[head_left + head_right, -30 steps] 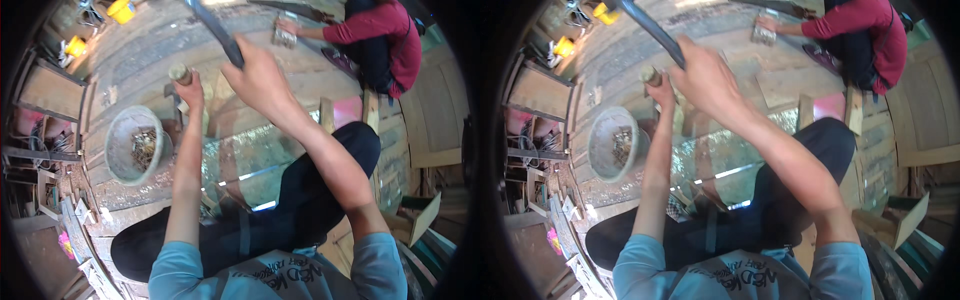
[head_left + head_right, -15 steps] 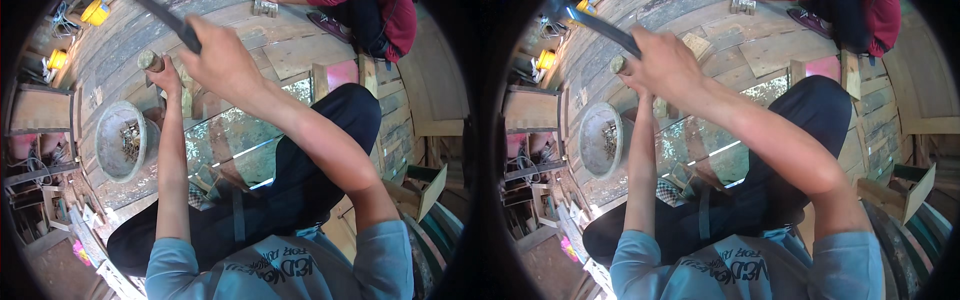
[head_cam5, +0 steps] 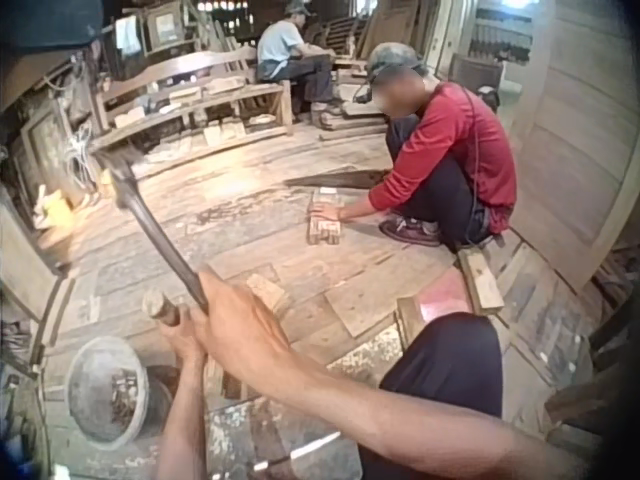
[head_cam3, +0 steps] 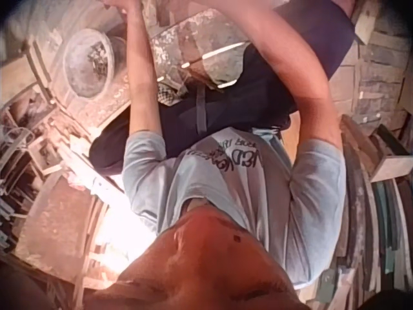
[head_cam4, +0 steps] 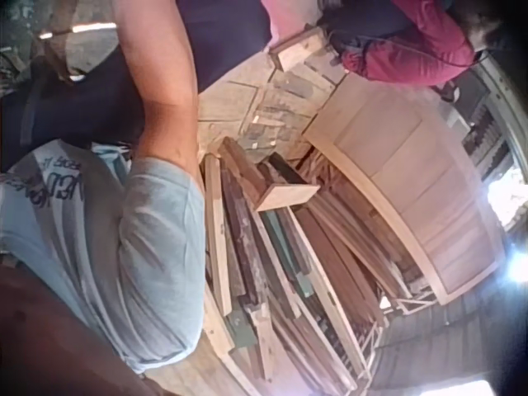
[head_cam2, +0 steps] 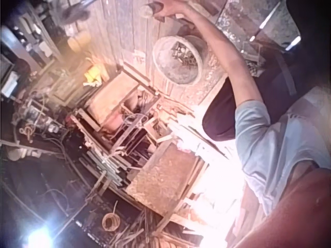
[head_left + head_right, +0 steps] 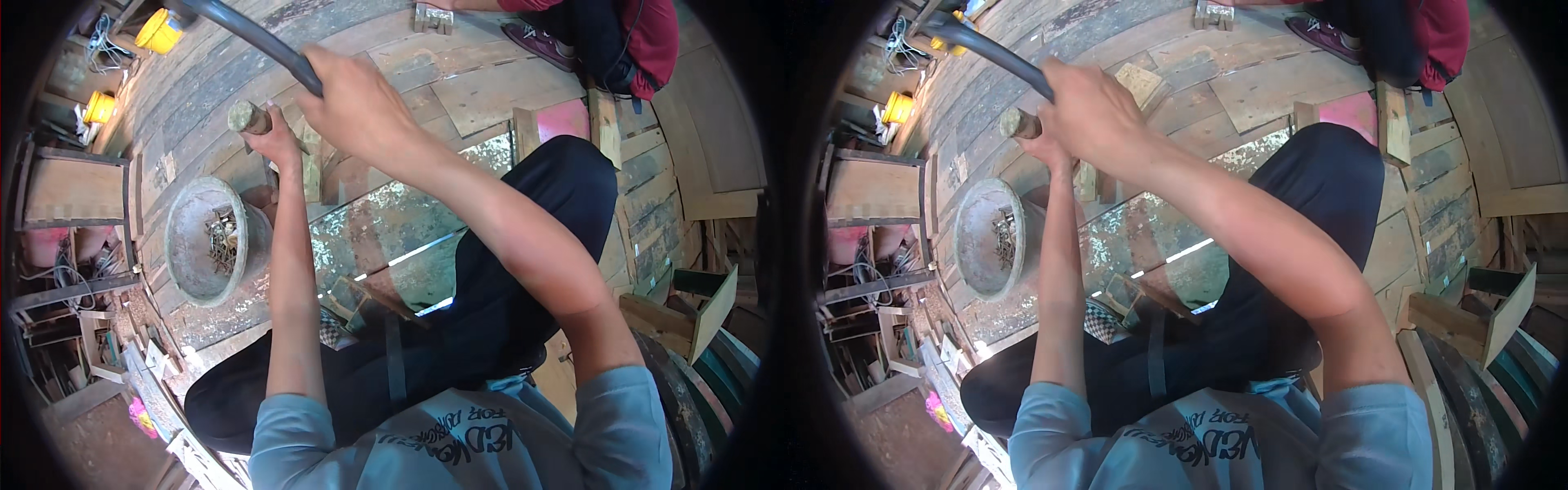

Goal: Using a hammer and chisel to carve out a mortise or groove in a piece of wood.

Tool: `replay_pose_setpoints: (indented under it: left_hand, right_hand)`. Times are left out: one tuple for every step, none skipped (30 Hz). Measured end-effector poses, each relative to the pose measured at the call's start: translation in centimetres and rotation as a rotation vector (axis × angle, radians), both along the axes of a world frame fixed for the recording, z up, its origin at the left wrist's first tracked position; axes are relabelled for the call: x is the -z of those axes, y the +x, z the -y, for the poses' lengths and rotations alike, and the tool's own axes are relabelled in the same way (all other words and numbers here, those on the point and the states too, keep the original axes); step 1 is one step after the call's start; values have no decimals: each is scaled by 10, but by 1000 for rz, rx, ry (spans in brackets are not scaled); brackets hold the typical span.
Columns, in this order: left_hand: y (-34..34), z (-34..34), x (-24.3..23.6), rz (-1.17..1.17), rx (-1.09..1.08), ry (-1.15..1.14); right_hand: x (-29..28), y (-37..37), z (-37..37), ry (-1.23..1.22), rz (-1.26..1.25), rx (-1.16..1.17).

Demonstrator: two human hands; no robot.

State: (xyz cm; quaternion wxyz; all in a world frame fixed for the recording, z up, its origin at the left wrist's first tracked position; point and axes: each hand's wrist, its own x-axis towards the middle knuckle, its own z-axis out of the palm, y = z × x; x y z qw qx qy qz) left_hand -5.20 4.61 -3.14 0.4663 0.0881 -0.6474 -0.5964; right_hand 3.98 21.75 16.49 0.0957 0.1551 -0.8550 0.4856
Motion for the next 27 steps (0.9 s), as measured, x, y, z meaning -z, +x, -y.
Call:
replay_pose_setpoints:
  left_hand:
    - [2,-1,3,-4,6,2]
    - [5,1,3,21,54,64]
    - [3,-1,5,43,108,133]
    - [2,14,10,-48,49,123]
    - [3,15,8,-54,49,125]
    - [8,12,6,-41,35,159]
    - [15,11,3,-27,20,191]
    - [20,15,1,-13,12,206]
    - [21,18,-1,-15,5,209]
    - [23,21,-4,-9,-13,219]
    - [26,22,-11,-1,-32,229]
    - [29,19,-16,-40,-27,245]
    - [30,20,-20,-36,-37,243]
    - [31,20,-22,-54,-56,261]
    - [31,19,-25,-70,-72,279]
    - [32,20,-25,-67,-76,274]
    - [32,20,-26,-68,-65,288]
    - [32,18,-26,-70,-52,302]
    - [32,15,-25,-69,-50,304]
    - [31,11,-23,-56,-68,293]
    - [31,8,-22,-44,-85,282]
    - [31,7,-18,-41,-83,281]
    - [32,5,-15,-24,-54,250]
    - [33,4,-11,-7,-25,218]
    - [32,2,-10,-7,-21,219]
    - [32,1,-8,-8,-39,215]
    - [31,0,-7,-10,-57,211]
  right_hand:
    - [21,-5,-1,64,113,16]
    - [47,-15,-1,122,178,21]
    - [73,-24,-3,187,241,33]
    - [97,-26,4,233,314,15]
    - [119,-30,2,293,389,17]
    - [136,-32,-3,340,440,16]
    - [149,-32,-7,387,492,15]
    - [160,-34,-8,391,489,9]
    - [171,-37,-8,462,520,-41]
    - [179,-39,-8,534,551,-96]
    - [186,-40,-7,540,551,-106]
    - [193,-39,-7,530,565,-95]
    - [197,-38,-3,516,581,-87]
    - [201,-39,-1,516,584,-95]
    - [206,-41,0,530,590,-89]
    - [208,-42,3,542,595,-84]
    - [210,-42,6,538,599,-87]
    - [213,-42,7,545,594,-89]
    - [214,-43,6,558,586,-88]
    - [214,-43,6,558,587,-85]
    - [215,-44,7,566,592,-89]
    - [214,-44,7,572,598,-95]
    - [214,-43,8,571,601,-93]
    - [214,-42,8,561,603,-85]
    - [214,-42,7,551,603,-75]
    - [213,-43,7,550,603,-72]
    - [213,-44,6,551,617,-75]
